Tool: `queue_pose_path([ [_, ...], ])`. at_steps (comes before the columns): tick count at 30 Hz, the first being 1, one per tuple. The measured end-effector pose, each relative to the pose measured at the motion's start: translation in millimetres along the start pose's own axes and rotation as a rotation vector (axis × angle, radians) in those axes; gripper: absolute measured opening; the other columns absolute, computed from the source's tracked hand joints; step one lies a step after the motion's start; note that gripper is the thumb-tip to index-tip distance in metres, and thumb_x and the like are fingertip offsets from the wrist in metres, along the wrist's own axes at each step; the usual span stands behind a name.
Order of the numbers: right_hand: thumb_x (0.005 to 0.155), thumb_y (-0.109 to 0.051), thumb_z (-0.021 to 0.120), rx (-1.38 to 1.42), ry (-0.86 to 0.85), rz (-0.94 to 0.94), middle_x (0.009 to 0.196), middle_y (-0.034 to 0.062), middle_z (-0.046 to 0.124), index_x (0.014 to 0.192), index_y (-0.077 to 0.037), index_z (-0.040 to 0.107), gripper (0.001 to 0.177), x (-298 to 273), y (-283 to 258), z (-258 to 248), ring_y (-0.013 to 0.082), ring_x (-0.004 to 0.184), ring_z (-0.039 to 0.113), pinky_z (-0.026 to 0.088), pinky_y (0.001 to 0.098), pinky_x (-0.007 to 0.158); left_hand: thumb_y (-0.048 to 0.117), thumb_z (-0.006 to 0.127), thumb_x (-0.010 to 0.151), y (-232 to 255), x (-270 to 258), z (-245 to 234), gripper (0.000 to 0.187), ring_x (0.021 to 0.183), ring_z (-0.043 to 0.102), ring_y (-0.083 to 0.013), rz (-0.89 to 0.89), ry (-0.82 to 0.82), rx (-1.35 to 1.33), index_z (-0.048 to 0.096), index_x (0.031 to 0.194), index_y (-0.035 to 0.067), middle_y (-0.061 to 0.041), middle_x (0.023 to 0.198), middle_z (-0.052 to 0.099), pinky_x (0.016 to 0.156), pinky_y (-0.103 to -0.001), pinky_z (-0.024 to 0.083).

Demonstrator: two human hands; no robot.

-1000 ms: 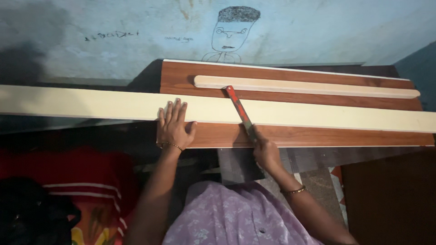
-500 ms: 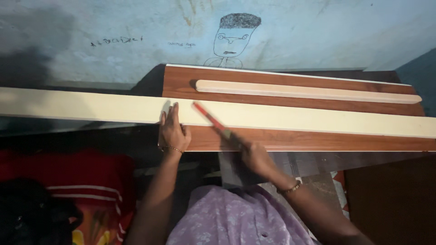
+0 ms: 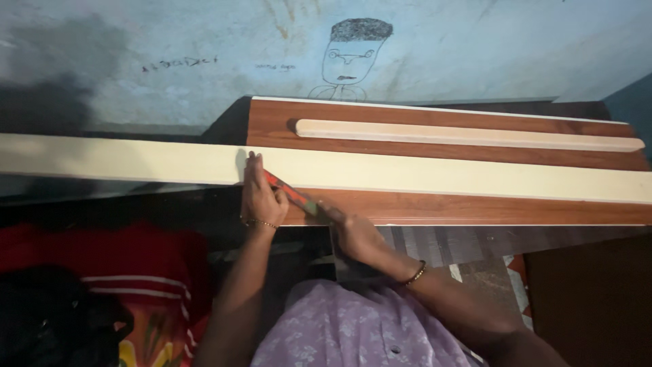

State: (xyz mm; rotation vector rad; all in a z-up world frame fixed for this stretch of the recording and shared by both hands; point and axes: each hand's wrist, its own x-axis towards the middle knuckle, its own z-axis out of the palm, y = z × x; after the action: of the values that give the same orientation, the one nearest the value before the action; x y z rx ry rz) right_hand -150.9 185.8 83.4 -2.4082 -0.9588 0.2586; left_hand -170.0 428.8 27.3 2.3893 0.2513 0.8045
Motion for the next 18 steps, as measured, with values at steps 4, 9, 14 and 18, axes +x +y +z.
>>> queue_pose_path([
  [4,0.093,-0.009,0.05,-0.05,0.05,0.267,0.088,0.0315,0.068,0.149,-0.023,0.052,0.057,-6,19,-17,0.0495,0.073,0.068,0.053,0.0584,0.064,-0.002,0.06,0.085,-3,0,5,0.079,0.146,0.039,-0.0489,-0.017,-0.018,0.009,0.026,0.156,-0.001,-0.034,0.157,0.039,0.124,-0.05,0.032],
  [9,0.095,-0.014,0.051,-0.184,0.02,0.516,0.088,0.0321,0.069,0.148,-0.028,0.052,0.055,-66,78,-55,0.0494,0.08,0.07,0.053,0.0583,0.069,-0.004,0.061,0.079,-5,1,9,0.057,0.145,0.045,-0.0433,0.087,-0.013,0.164,0.053,0.135,-0.002,-0.027,0.15,0.053,0.126,-0.052,0.028],
  [14,0.101,-0.025,0.057,-0.236,0.343,0.783,0.098,0.0298,0.068,0.14,-0.025,0.062,0.04,-127,148,-111,0.0457,0.093,0.07,0.056,0.0547,0.07,-0.007,0.059,0.081,-3,0,8,0.051,0.145,0.047,-0.0427,0.081,-0.03,0.204,0.057,0.131,-0.004,-0.027,0.148,0.056,0.127,-0.052,0.029],
  [18,0.097,-0.014,0.052,-0.07,0.399,1.102,0.091,0.0268,0.074,0.145,-0.029,0.055,0.051,-150,165,-114,0.0412,0.084,0.077,0.057,0.0519,0.073,-0.009,0.059,0.077,-3,1,8,0.051,0.142,0.047,-0.0449,0.095,0.001,0.173,0.059,0.128,-0.005,-0.028,0.146,0.057,0.125,-0.052,0.029],
])
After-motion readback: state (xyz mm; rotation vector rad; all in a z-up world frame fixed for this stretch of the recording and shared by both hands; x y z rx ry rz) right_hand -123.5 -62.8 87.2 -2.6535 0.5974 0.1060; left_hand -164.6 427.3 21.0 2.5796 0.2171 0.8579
